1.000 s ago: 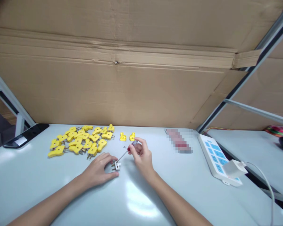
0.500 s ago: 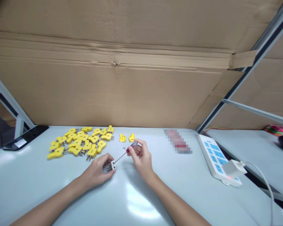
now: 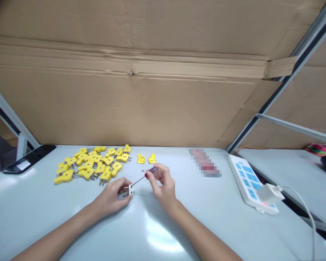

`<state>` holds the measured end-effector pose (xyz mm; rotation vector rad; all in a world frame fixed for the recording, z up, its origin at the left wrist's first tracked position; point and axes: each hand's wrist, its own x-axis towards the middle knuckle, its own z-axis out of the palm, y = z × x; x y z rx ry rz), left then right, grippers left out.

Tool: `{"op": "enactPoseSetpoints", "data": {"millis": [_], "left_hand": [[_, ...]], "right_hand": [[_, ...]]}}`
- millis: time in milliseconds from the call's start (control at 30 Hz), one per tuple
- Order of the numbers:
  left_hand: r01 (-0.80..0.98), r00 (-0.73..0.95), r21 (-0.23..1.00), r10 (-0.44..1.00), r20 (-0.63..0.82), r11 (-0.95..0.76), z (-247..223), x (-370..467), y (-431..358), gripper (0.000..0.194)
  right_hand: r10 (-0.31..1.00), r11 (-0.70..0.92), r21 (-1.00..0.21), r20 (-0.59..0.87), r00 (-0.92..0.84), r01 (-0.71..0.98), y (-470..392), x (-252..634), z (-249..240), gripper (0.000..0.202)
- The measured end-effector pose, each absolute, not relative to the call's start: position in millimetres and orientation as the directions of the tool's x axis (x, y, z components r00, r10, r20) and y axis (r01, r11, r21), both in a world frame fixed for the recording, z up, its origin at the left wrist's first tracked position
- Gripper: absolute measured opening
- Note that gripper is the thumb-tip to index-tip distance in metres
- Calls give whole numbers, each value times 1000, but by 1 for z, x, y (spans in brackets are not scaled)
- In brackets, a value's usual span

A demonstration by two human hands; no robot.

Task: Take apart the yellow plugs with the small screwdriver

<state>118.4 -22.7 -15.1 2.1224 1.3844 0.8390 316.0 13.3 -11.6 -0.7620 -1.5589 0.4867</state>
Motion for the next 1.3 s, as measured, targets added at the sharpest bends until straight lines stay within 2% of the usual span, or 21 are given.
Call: {"op": "enactPoseSetpoints", "data": {"millis": [167,300,667,800,900,1000,1300], "left_hand": [[650,319,645,915,249,-402,-13,119,-24,9],[651,344,621,899,272,-437,-14,118,-25,12],[672,460,523,849,259,-524,-14,116,-28,15],[662,431,560,864,258,-498,-15,114,-27,14],[630,395,620,880,263,-468,-17,112,-26,18],[608,362,658,893,267,-444,-18,111,-26,20],[570,337,708,904,262,-417,-18,109,-25,23]], "right_hand": [[621,780,-607,782,-62,154,11,314,-12,29],[592,805,-583,801,-88,112,10,314,-10,29],[815,580,-815,579,-25,17,4,308,-6,23],[915,403,-911,402,28,-88,6,307,-3,29],[952,305,-939,300,56,-159,7,307,2,40],[958,285,-944,281,49,-166,8,309,5,42],[924,354,-920,372,-88,-169,12,317,9,34]]}}
